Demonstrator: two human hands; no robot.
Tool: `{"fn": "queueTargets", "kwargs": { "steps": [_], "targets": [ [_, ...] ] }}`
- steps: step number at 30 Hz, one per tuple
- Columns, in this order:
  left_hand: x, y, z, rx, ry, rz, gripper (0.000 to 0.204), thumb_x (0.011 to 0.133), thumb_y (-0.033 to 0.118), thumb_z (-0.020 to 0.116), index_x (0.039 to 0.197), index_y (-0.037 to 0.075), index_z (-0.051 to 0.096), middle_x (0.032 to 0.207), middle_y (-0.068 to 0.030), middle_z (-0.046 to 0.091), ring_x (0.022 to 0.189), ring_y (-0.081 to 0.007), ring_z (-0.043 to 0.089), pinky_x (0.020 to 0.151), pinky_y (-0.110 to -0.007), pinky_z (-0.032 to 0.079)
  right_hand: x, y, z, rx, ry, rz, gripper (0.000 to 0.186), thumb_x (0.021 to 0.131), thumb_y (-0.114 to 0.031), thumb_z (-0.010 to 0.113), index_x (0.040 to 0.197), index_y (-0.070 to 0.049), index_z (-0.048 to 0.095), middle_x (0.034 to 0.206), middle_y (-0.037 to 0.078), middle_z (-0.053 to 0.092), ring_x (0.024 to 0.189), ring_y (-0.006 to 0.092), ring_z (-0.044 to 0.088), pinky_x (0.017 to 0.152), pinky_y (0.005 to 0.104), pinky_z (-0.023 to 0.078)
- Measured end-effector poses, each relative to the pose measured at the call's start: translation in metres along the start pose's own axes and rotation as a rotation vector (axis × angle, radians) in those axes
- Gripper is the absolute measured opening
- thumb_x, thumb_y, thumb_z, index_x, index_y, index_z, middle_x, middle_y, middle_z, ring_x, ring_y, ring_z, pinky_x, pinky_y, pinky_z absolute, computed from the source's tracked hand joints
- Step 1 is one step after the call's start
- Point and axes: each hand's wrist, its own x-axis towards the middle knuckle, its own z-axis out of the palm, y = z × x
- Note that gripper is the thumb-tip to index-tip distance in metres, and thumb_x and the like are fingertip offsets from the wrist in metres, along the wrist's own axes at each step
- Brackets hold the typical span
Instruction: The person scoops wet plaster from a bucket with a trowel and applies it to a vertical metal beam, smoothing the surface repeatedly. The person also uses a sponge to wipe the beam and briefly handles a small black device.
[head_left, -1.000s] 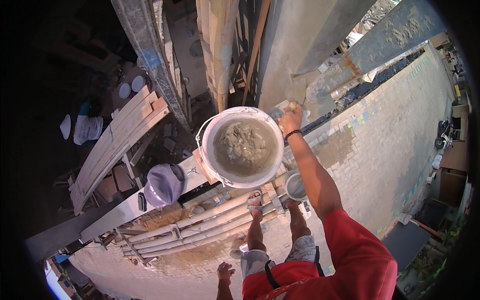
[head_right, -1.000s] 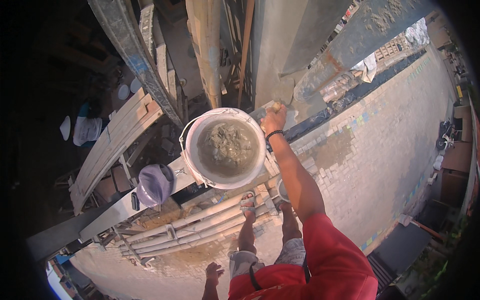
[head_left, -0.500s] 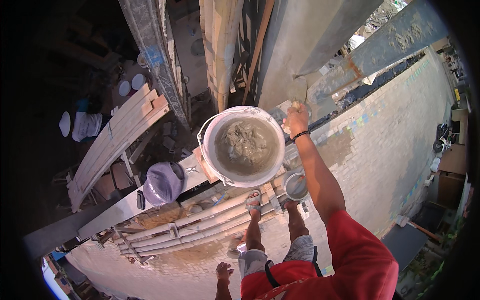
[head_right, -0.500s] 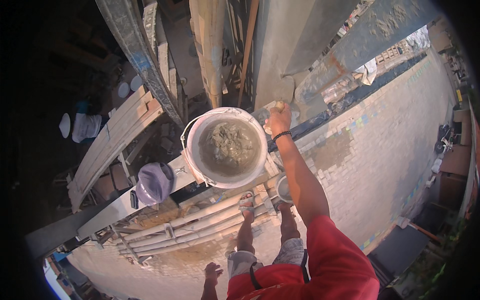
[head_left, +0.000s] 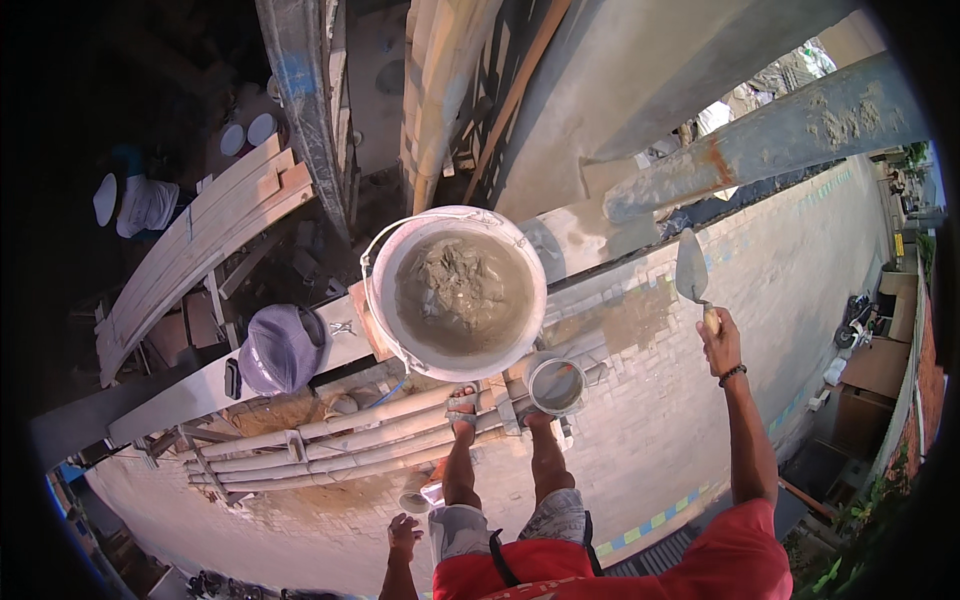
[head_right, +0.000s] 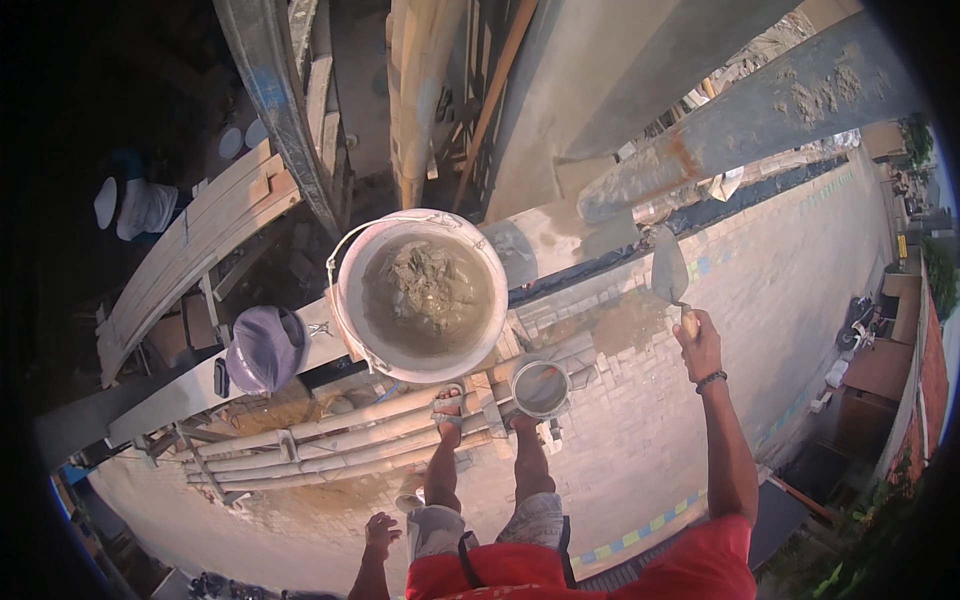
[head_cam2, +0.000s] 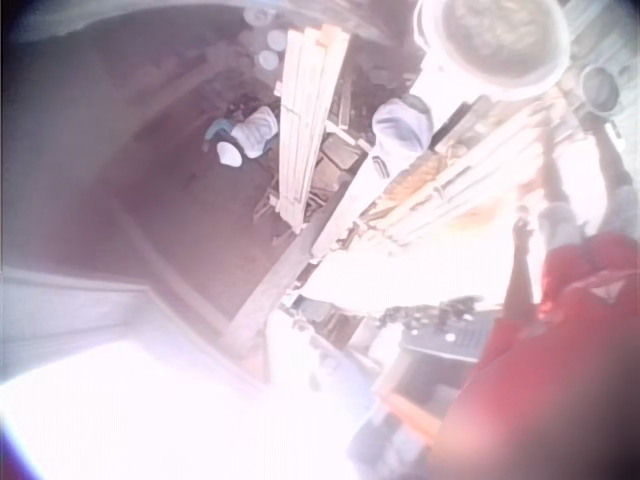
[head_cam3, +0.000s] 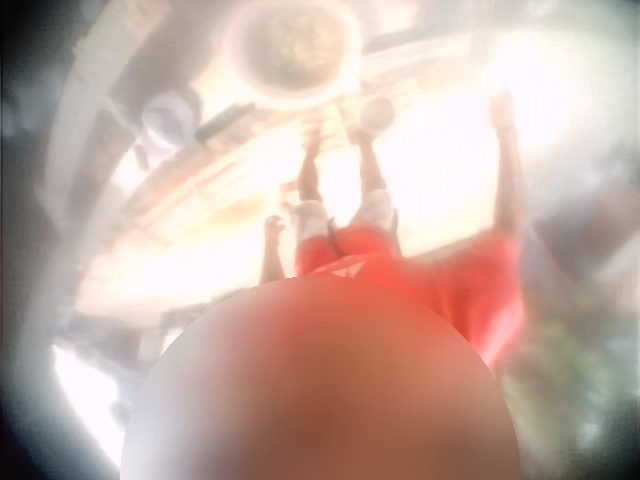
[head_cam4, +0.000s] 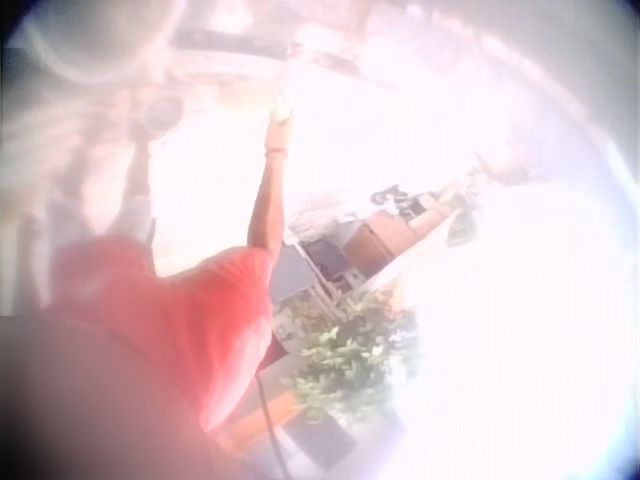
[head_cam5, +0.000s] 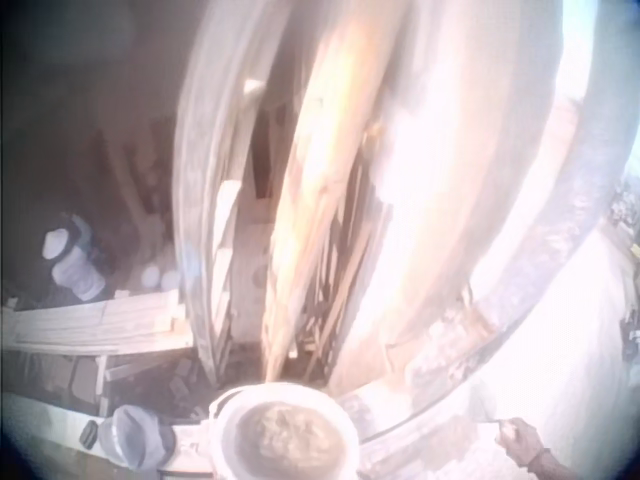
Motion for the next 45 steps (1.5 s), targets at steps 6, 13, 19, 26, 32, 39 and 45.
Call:
{"fn": "queueTargets", "kwargs": {
  "steps": [6, 13, 19, 26, 32, 39, 45],
  "targets": [
    [0.0, -0.008, -0.008, 0.05, 0.083, -0.002, 0.041, 0.09, 0.02, 0.053, 0.127, 0.005, 0.044, 0.093, -0.0144, 0.063, 0.061, -0.0241, 0.064, 0.048, -0.032, 0.047, 0.165, -0.037, -0.048, -0.577, -0.004, -0.458, 0.043, 0.079, -0.017, 0.067, 0.118, -0.006, 0.056, 0.106, 0.019, 0.064, 0.1, 0.0362, 0.061, 0.083, 0.0403, 0.048],
    [-0.017, -0.059, -0.028, 0.098, 0.183, -0.09, 0.041, 0.09, 0.019, 0.054, 0.127, 0.005, 0.043, 0.092, -0.0157, 0.064, 0.057, -0.0248, 0.063, 0.044, -0.032, 0.047, 0.239, -0.088, -0.021, -0.813, -0.129, -0.443, 0.042, 0.081, -0.023, 0.065, 0.121, -0.012, 0.057, 0.112, 0.016, 0.063, 0.106, 0.0349, 0.058, 0.088, 0.0409, 0.047],
    [-0.023, -0.096, -0.022, 0.086, 0.224, -0.148, 0.039, 0.09, 0.017, 0.055, 0.126, 0.006, 0.044, 0.087, -0.0144, 0.065, 0.052, -0.0253, 0.062, 0.041, -0.032, 0.046, 0.313, -0.06, -0.007, -1.005, -0.032, -0.647, 0.053, 0.08, -0.034, 0.066, 0.127, -0.013, 0.053, 0.121, 0.016, 0.058, 0.116, 0.0331, 0.051, 0.097, 0.0429, 0.041],
    [-0.015, -0.107, -0.003, 0.038, 0.173, -0.161, 0.039, 0.09, 0.016, 0.055, 0.125, 0.007, 0.044, 0.088, -0.0152, 0.065, 0.052, -0.0262, 0.062, 0.04, -0.033, 0.046, 0.308, -0.096, -0.011, -1.257, -0.101, -0.578, 0.065, 0.08, -0.042, 0.065, 0.134, -0.013, 0.046, 0.142, 0.014, 0.039, 0.13, 0.0309, 0.038, 0.109, 0.0409, 0.029],
    [-0.011, -0.11, 0.004, 0.034, 0.146, -0.145, 0.038, 0.091, 0.017, 0.053, 0.126, 0.006, 0.043, 0.088, -0.0169, 0.064, 0.052, -0.0267, 0.062, 0.04, -0.033, 0.046, 0.311, -0.093, -0.008, -1.191, 0.067, -0.574, 0.063, 0.081, -0.044, 0.062, 0.133, -0.011, 0.047, 0.143, 0.015, 0.038, 0.132, 0.03, 0.035, 0.11, 0.041, 0.027],
    [-0.015, -0.1, 0.011, 0.108, 0.156, -0.153, 0.04, 0.09, 0.018, 0.053, 0.125, 0.005, 0.043, 0.089, -0.0173, 0.064, 0.054, -0.0266, 0.062, 0.041, -0.034, 0.047, 0.308, -0.094, 0.0, -1.235, -0.055, -0.613, 0.059, 0.083, -0.043, 0.06, 0.131, -0.01, 0.049, 0.14, 0.016, 0.042, 0.131, 0.0301, 0.037, 0.109, 0.0409, 0.029],
    [-0.013, -0.096, 0.01, 0.095, 0.137, -0.169, 0.04, 0.09, 0.019, 0.053, 0.126, 0.005, 0.043, 0.094, -0.0166, 0.064, 0.059, -0.027, 0.064, 0.044, -0.034, 0.047, 0.301, -0.091, 0.002, -1.208, -0.167, -0.615, 0.057, 0.084, -0.043, 0.059, 0.129, -0.009, 0.051, 0.137, 0.017, 0.045, 0.13, 0.0302, 0.038, 0.108, 0.0409, 0.03]
  ]
}}
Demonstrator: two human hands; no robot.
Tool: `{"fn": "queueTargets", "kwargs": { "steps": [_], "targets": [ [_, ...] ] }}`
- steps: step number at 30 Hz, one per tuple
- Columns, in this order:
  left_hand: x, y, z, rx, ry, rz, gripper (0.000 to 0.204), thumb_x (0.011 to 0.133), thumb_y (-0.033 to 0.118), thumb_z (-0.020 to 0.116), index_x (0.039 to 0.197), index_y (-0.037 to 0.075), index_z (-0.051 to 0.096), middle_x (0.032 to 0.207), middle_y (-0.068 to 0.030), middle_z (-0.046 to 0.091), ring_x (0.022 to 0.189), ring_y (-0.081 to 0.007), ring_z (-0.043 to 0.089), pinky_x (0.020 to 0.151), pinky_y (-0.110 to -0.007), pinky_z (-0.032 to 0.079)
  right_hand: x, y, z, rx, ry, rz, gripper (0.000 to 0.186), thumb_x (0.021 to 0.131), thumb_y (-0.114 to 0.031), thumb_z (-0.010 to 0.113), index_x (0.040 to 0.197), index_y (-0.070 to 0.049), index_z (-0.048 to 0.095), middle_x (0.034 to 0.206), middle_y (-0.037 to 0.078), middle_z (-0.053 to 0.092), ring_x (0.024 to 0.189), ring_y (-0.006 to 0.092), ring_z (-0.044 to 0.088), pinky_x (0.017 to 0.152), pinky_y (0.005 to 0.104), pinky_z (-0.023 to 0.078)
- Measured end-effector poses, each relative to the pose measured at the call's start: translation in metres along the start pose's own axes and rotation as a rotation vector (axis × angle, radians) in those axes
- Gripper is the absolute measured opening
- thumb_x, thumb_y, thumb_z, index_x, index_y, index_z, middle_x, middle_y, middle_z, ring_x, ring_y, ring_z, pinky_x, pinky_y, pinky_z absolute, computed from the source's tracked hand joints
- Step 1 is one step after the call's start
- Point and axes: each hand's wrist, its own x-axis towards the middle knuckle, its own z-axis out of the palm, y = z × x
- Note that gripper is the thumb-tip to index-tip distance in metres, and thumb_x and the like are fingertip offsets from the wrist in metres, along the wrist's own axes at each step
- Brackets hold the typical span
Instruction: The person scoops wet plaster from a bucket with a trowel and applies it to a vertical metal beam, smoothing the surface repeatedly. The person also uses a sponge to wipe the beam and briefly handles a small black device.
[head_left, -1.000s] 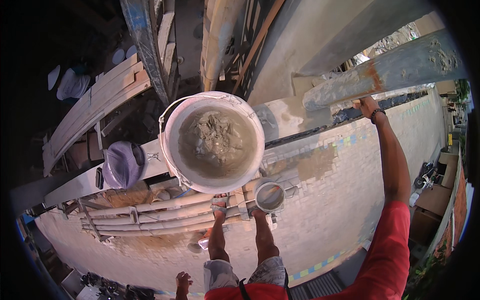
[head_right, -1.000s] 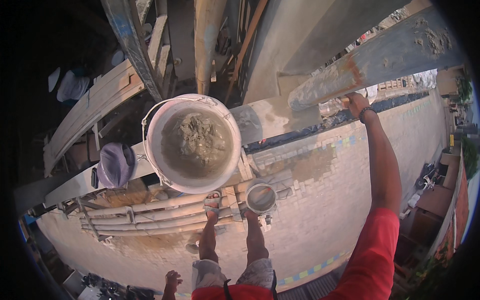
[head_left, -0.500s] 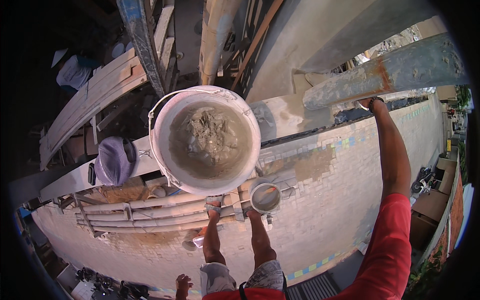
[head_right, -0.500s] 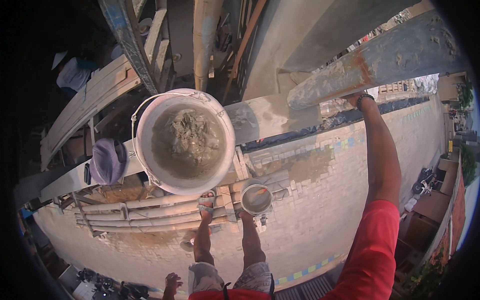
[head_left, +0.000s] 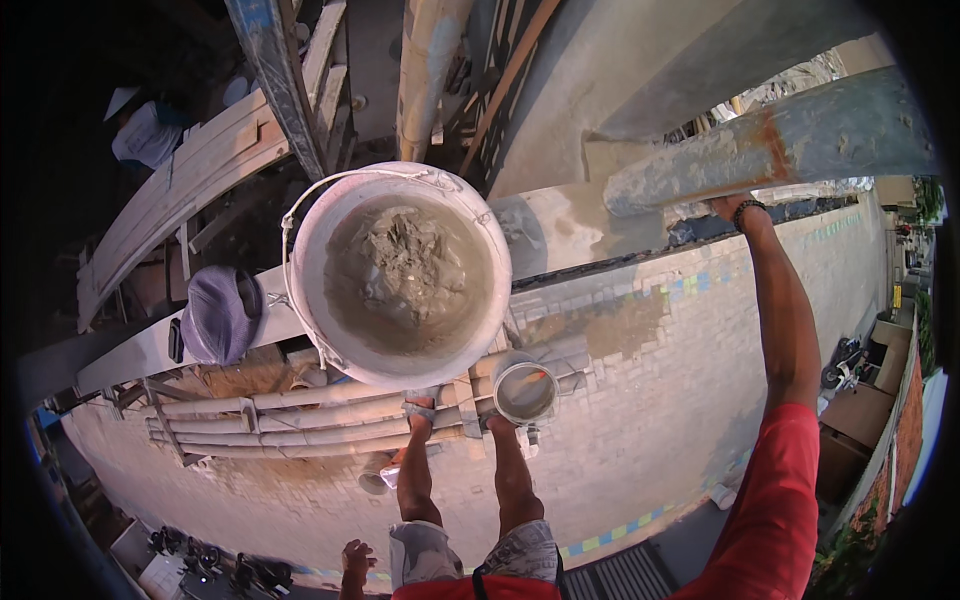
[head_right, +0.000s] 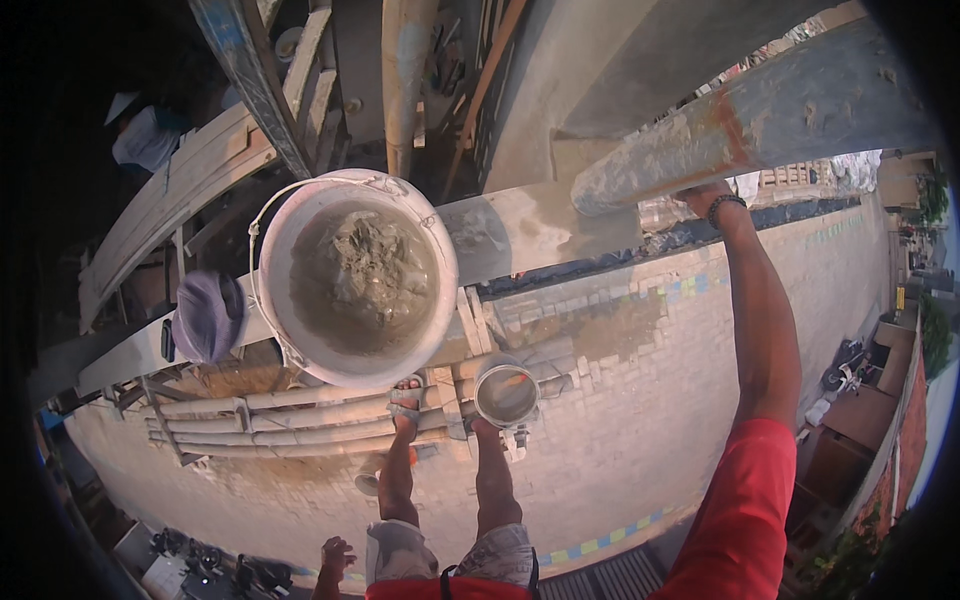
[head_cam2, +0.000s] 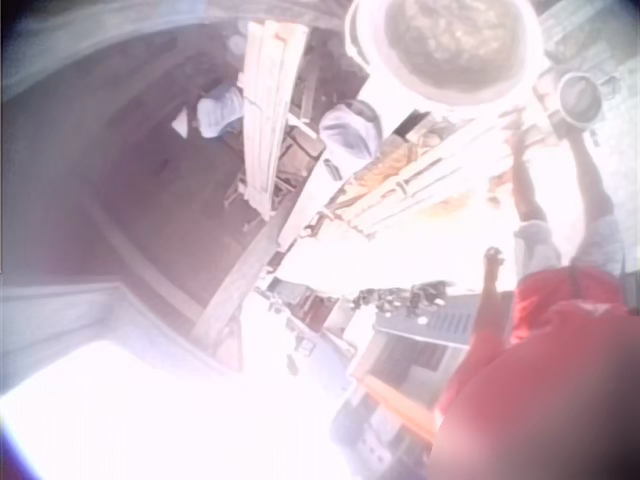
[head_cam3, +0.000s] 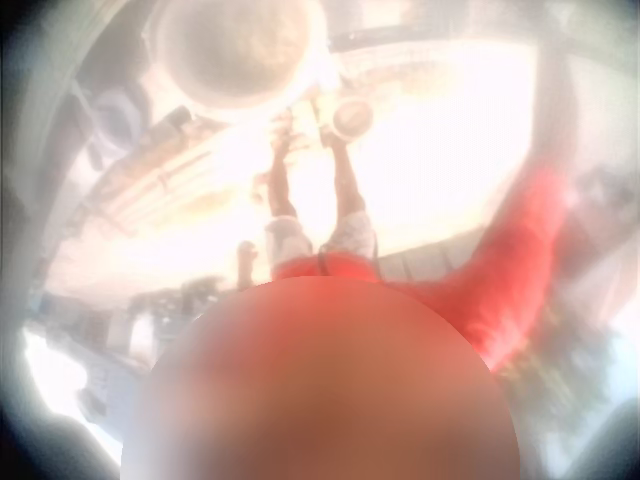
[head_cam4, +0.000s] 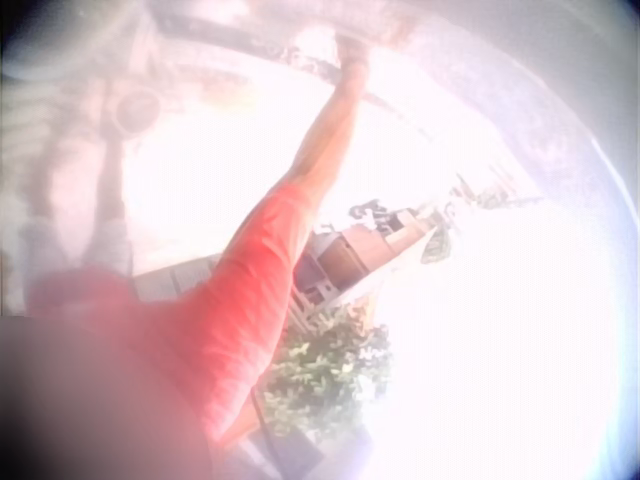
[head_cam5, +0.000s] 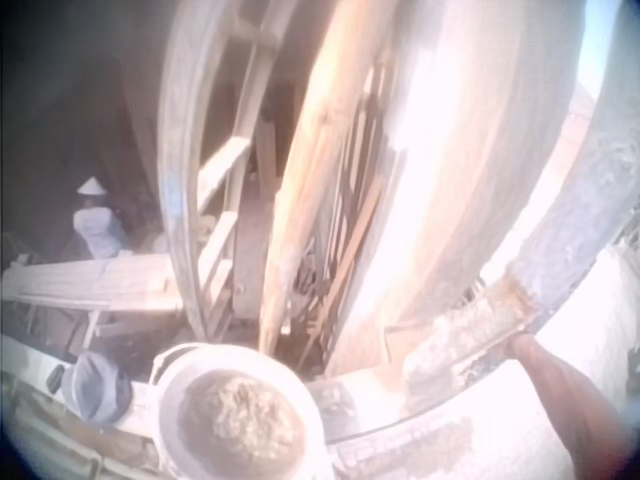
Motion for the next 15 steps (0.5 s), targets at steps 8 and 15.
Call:
{"fn": "queueTargets", "kwargs": {
  "steps": [8, 15],
  "targets": [
    [-0.001, -0.001, 0.01, -0.08, 0.016, 0.045, 0.043, 0.087, 0.015, 0.053, 0.126, -0.001, 0.044, 0.087, -0.0132, 0.064, 0.059, -0.0237, 0.063, 0.047, -0.031, 0.049, -0.022, 0.007, 0.012, 0.328, 0.06, 0.104, 0.049, 0.08, -0.022, 0.065, 0.124, -0.005, 0.053, 0.124, 0.022, 0.054, 0.116, 0.038, 0.049, 0.097, 0.0425, 0.041],
    [-0.006, 0.001, 0.013, -0.049, 0.0, 0.029, 0.045, 0.087, 0.016, 0.053, 0.128, 0.001, 0.044, 0.088, -0.0141, 0.064, 0.057, -0.0236, 0.063, 0.047, -0.033, 0.049, -0.06, -0.014, 0.019, 0.55, 0.087, 0.152, 0.045, 0.08, -0.013, 0.066, 0.123, -0.004, 0.054, 0.118, 0.019, 0.06, 0.11, 0.034, 0.056, 0.094, 0.0377, 0.044]
  ]
}}
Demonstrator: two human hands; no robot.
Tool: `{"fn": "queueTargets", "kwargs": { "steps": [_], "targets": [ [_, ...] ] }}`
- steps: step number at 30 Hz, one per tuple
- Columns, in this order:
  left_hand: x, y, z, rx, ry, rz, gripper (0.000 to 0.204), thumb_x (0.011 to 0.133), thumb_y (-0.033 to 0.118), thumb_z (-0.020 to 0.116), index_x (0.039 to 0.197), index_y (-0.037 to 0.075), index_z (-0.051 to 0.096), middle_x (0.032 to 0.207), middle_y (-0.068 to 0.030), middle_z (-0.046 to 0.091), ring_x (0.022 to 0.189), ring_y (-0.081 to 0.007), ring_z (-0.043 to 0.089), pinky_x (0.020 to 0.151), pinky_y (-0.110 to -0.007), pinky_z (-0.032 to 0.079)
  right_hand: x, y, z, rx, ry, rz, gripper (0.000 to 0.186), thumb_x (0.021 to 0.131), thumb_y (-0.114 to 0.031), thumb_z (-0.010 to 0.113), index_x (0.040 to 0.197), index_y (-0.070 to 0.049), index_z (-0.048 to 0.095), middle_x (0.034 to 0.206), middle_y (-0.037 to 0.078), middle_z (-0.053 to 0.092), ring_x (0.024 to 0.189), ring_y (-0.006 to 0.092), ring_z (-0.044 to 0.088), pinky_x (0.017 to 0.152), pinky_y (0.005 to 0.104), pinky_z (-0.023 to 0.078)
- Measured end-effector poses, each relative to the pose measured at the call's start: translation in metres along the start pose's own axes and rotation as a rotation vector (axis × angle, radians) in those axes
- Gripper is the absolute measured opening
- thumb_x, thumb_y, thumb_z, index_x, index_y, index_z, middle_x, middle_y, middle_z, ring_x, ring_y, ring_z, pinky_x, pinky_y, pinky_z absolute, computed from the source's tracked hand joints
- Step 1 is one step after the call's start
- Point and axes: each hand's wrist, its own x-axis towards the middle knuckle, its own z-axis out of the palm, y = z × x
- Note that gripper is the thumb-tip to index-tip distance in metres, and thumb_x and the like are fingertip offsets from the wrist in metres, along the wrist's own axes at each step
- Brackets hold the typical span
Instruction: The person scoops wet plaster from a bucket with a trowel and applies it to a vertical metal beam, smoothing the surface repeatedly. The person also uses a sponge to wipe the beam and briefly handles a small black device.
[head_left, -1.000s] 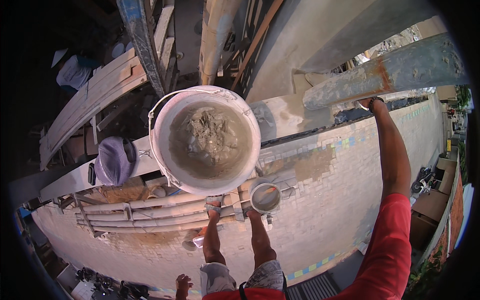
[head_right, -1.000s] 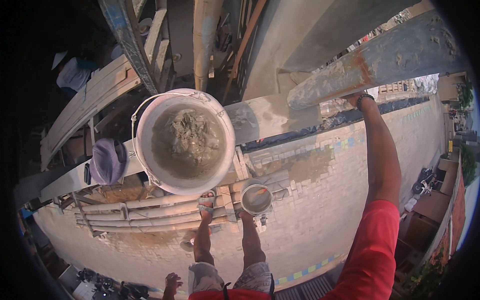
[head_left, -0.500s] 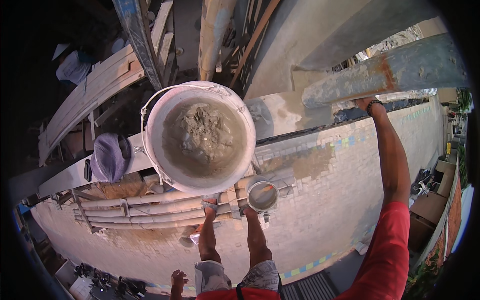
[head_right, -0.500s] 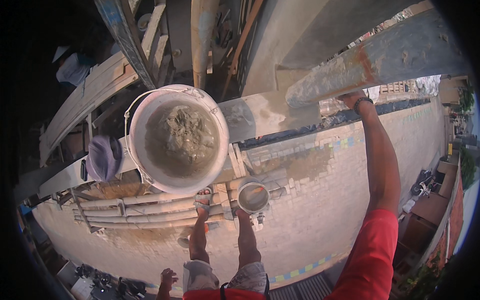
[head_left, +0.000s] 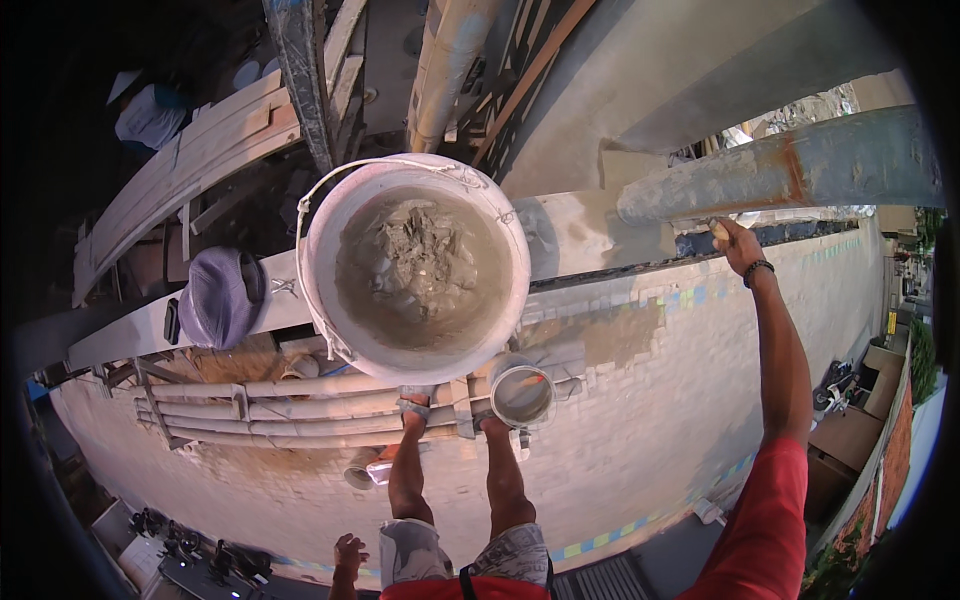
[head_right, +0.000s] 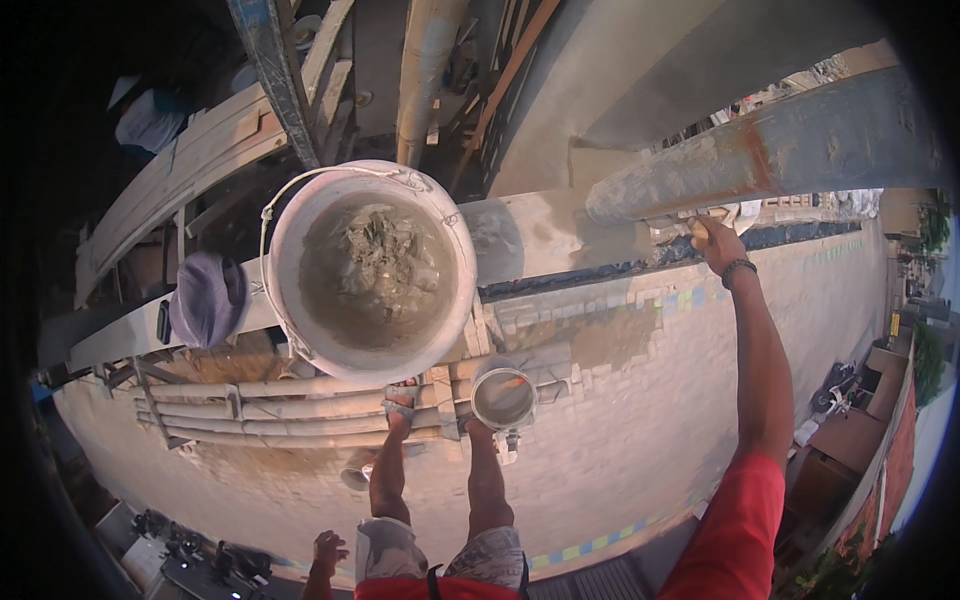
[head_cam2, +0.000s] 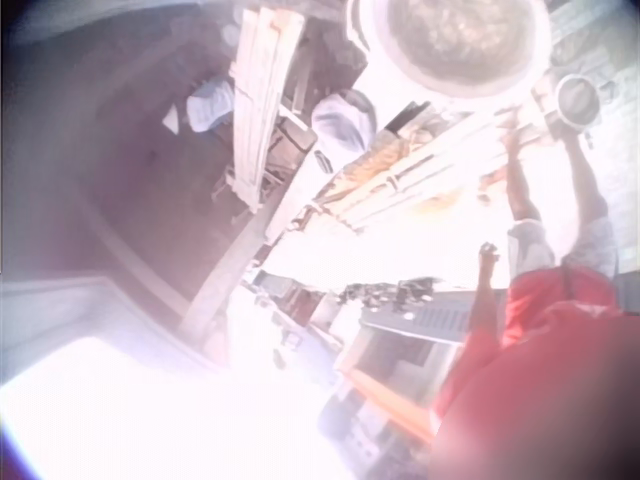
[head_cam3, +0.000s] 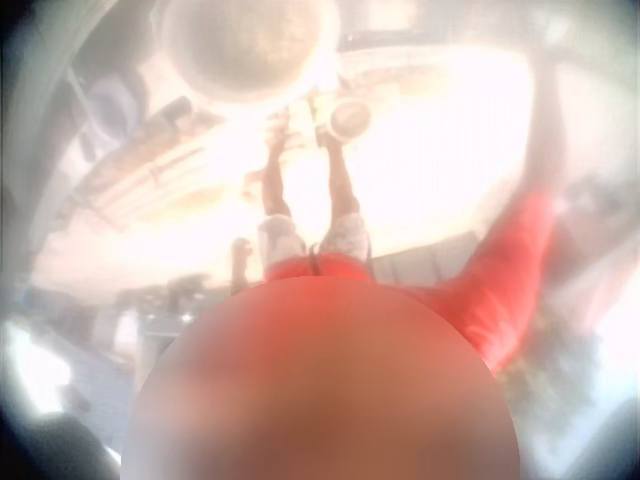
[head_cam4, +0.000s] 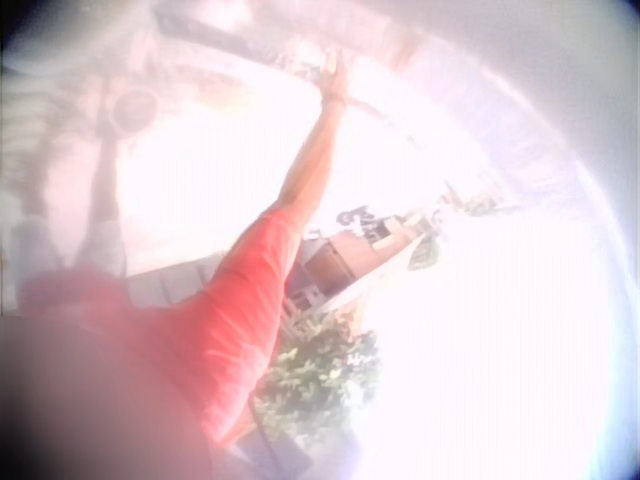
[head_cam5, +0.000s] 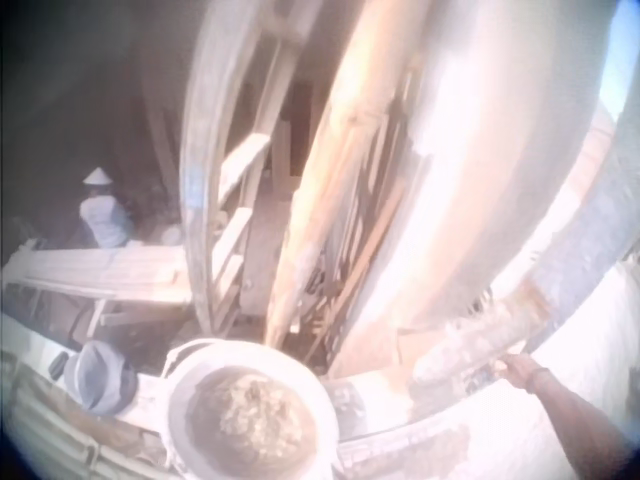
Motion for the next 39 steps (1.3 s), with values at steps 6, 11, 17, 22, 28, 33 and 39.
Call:
{"fn": "queueTargets", "kwargs": {
  "steps": [6, 11, 17, 22, 28, 33, 39],
  "targets": [
    [0.003, -0.02, -0.007, -0.018, 0.021, -0.046, 0.045, 0.087, 0.017, 0.054, 0.128, 0.001, 0.045, 0.089, -0.015, 0.065, 0.055, -0.0236, 0.062, 0.045, -0.033, 0.048, -0.034, 0.043, 0.013, 0.097, 0.107, -0.133, 0.044, 0.082, -0.01, 0.066, 0.123, 0.001, 0.053, 0.11, 0.012, 0.061, 0.102, 0.0201, 0.056, 0.092, 0.0308, 0.044],
    [0.018, -0.019, 0.002, -0.017, -0.037, -0.043, 0.044, 0.087, 0.016, 0.055, 0.128, 0.003, 0.044, 0.095, -0.0189, 0.064, 0.062, -0.0279, 0.064, 0.05, -0.035, 0.05, -0.013, 0.042, 0.005, 0.147, 0.084, -0.145, 0.047, 0.081, -0.019, 0.066, 0.122, 0.0, 0.054, 0.112, 0.019, 0.062, 0.105, 0.0302, 0.06, 0.09, 0.0344, 0.045],
    [0.007, -0.012, 0.003, -0.015, 0.003, -0.042, 0.047, 0.085, 0.016, 0.055, 0.128, -0.001, 0.045, 0.09, -0.0154, 0.064, 0.058, -0.0234, 0.062, 0.047, -0.032, 0.048, 0.004, 0.009, 0.007, 0.088, 0.055, -0.107, 0.044, 0.08, -0.018, 0.066, 0.119, 0.0, 0.055, 0.107, 0.021, 0.064, 0.103, 0.0332, 0.061, 0.088, 0.0361, 0.046],
    [0.01, -0.015, -0.001, -0.037, 0.006, -0.046, 0.047, 0.084, 0.016, 0.056, 0.127, 0.0, 0.045, 0.09, -0.0146, 0.064, 0.057, -0.0229, 0.061, 0.047, -0.032, 0.049, 0.014, -0.002, 0.006, 0.003, 0.004, -0.095, 0.04, 0.08, -0.017, 0.066, 0.116, -0.002, 0.057, 0.107, 0.021, 0.064, 0.104, 0.0339, 0.06, 0.087, 0.0386, 0.046],
    [0.013, -0.016, 0.002, -0.058, -0.023, -0.015, 0.043, 0.086, 0.015, 0.055, 0.125, 0.001, 0.045, 0.088, -0.0155, 0.064, 0.053, -0.0247, 0.06, 0.046, -0.034, 0.049, -0.015, 0.029, 0.016, 0.036, 0.118, -0.175, 0.04, 0.079, -0.015, 0.067, 0.117, -0.003, 0.057, 0.104, 0.022, 0.064, 0.103, 0.0349, 0.06, 0.084, 0.038, 0.047],
    [0.007, -0.017, -0.005, -0.102, -0.001, -0.054, 0.043, 0.086, 0.014, 0.053, 0.125, -0.001, 0.045, 0.086, -0.016, 0.063, 0.051, -0.024, 0.06, 0.044, -0.033, 0.048, -0.141, 0.008, 0.028, 0.275, 0.105, -0.007, 0.036, 0.085, -0.014, 0.062, 0.117, 0.001, 0.055, 0.087, 0.01, 0.063, 0.079, 0.0195, 0.061, 0.07, 0.0296, 0.048],
    [0.019, 0.002, -0.005, -0.067, -0.066, -0.005, 0.042, 0.088, 0.014, 0.053, 0.126, -0.001, 0.044, 0.087, -0.0157, 0.063, 0.052, -0.0239, 0.06, 0.044, -0.033, 0.048, -0.249, -0.132, 0.056, 1.33, -0.291, 0.275, 0.034, 0.092, -0.027, 0.058, 0.118, -0.008, 0.047, 0.076, 0.006, 0.056, 0.055, 0.0148, 0.054, 0.05, 0.029, 0.047]
  ]
}}
